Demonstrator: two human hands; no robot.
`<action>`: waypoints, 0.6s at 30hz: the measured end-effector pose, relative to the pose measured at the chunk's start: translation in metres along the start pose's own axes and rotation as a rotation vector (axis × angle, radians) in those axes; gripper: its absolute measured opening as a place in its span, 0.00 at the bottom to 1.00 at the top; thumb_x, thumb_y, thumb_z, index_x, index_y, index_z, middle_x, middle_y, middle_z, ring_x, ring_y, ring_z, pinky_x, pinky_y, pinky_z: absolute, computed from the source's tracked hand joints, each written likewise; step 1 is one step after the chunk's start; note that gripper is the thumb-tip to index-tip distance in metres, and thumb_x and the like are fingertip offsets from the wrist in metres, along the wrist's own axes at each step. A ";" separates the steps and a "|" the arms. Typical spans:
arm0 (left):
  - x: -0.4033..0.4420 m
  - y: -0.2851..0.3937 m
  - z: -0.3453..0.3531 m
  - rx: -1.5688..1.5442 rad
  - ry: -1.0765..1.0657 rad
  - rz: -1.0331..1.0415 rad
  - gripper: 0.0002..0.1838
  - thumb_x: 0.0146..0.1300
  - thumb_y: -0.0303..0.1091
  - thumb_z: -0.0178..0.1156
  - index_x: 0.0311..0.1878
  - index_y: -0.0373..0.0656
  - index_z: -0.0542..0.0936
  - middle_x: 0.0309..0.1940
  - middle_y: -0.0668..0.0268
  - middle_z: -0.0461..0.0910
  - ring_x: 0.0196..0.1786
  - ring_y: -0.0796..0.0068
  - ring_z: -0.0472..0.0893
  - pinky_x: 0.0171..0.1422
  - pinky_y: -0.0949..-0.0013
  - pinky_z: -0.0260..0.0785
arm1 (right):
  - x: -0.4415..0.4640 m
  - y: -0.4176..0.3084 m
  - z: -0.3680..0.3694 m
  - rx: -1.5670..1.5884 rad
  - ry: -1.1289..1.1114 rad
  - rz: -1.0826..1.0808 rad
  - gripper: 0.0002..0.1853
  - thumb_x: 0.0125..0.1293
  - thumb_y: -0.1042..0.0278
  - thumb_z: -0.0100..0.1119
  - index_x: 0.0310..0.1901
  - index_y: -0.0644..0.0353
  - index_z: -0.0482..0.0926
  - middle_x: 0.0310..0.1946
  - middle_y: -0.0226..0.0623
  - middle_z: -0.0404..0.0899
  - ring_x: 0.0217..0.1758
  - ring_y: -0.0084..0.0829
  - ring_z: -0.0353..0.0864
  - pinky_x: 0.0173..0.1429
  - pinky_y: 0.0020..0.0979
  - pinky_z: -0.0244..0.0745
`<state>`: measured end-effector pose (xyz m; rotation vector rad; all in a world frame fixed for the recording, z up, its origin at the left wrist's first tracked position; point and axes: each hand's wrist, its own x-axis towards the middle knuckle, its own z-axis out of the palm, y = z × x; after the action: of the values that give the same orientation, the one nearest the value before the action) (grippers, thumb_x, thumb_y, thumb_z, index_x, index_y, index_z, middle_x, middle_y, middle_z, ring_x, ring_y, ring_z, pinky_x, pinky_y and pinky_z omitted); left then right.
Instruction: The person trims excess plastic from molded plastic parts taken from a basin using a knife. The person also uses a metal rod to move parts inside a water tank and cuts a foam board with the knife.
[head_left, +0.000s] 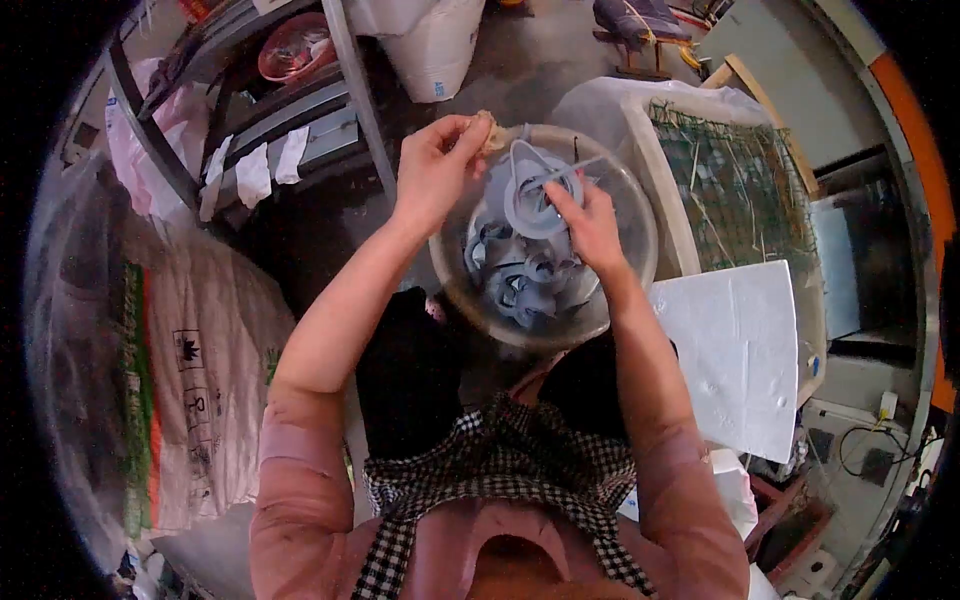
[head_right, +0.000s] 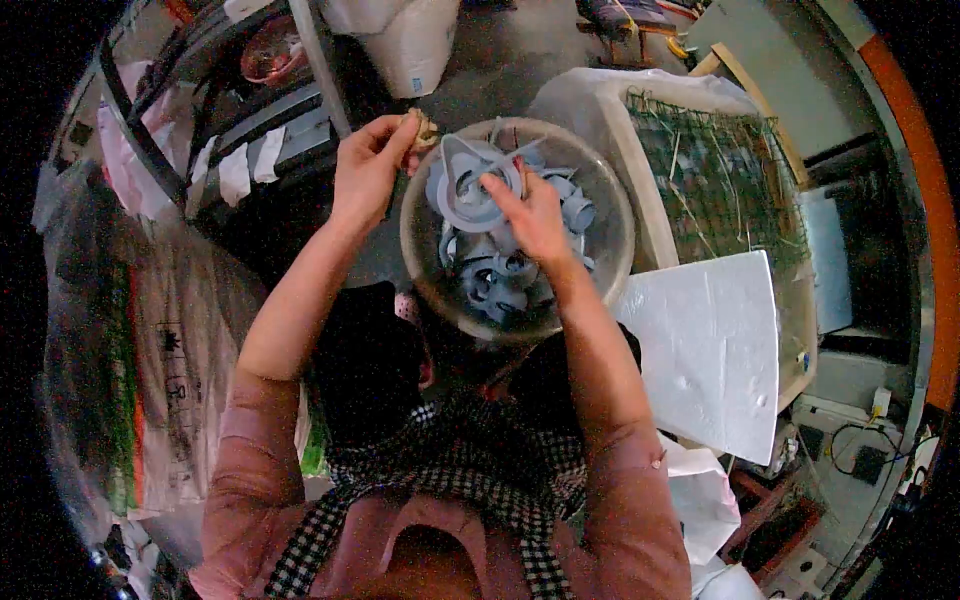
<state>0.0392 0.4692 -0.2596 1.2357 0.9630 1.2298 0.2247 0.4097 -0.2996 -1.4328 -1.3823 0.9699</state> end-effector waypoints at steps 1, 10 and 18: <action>-0.005 0.000 -0.002 0.089 -0.022 0.030 0.14 0.59 0.38 0.58 0.32 0.34 0.77 0.19 0.71 0.74 0.21 0.86 0.69 0.26 0.79 0.61 | -0.001 0.002 -0.001 0.006 0.003 0.008 0.24 0.59 0.55 0.57 0.43 0.73 0.73 0.36 0.41 0.79 0.39 0.25 0.75 0.47 0.26 0.68; -0.008 -0.002 0.014 0.614 -0.037 0.315 0.12 0.61 0.36 0.57 0.33 0.35 0.77 0.21 0.69 0.75 0.24 0.85 0.70 0.26 0.77 0.61 | 0.001 0.000 -0.003 0.059 0.008 -0.088 0.18 0.59 0.59 0.57 0.41 0.70 0.75 0.33 0.36 0.78 0.36 0.21 0.74 0.44 0.23 0.68; -0.002 0.004 0.002 -0.075 -0.073 -0.051 0.13 0.63 0.38 0.53 0.33 0.36 0.78 0.20 0.74 0.71 0.21 0.88 0.65 0.25 0.82 0.55 | 0.002 0.009 -0.008 0.390 -0.186 0.166 0.18 0.63 0.60 0.54 0.44 0.68 0.74 0.36 0.31 0.77 0.38 0.20 0.72 0.46 0.24 0.68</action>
<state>0.0399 0.4664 -0.2553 1.1819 0.8827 1.1630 0.2353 0.4114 -0.3055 -1.1955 -1.1340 1.4242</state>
